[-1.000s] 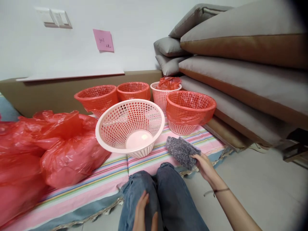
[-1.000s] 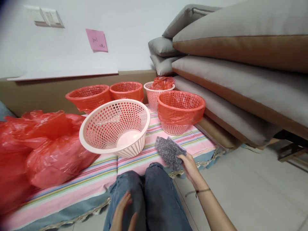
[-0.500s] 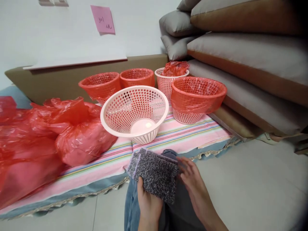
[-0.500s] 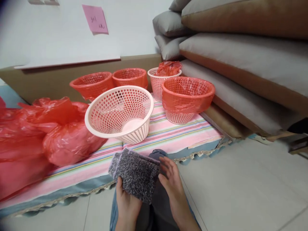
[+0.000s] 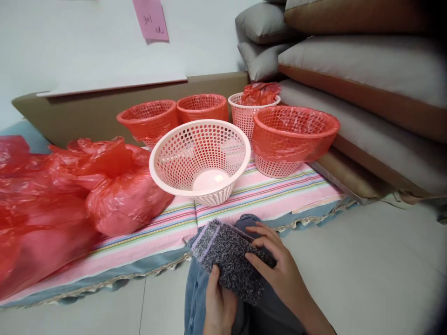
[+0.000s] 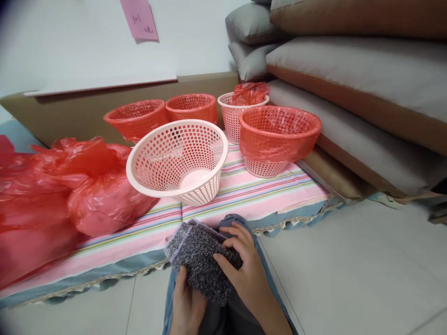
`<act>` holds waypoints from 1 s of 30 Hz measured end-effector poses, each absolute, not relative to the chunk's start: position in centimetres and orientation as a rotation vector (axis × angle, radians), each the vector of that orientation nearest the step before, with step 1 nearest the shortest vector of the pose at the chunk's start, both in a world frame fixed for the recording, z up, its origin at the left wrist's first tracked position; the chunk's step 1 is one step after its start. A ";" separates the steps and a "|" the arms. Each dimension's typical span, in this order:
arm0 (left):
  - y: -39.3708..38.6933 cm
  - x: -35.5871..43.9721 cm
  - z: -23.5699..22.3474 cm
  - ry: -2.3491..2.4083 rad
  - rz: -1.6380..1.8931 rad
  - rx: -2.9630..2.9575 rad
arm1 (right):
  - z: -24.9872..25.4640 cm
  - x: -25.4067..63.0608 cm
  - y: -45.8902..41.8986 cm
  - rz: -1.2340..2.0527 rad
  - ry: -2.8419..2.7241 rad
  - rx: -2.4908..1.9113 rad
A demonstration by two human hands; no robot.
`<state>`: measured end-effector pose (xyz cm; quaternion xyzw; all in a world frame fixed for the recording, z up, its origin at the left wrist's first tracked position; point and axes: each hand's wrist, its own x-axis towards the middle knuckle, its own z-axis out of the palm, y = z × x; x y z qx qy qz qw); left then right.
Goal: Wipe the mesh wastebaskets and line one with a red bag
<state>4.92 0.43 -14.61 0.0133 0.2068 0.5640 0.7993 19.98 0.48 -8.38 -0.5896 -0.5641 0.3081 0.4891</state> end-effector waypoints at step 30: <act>4.7 2.3 -7.7 1.010 1.382 0.544 | -12.8 19.3 -1.3 1.632 -0.058 -0.985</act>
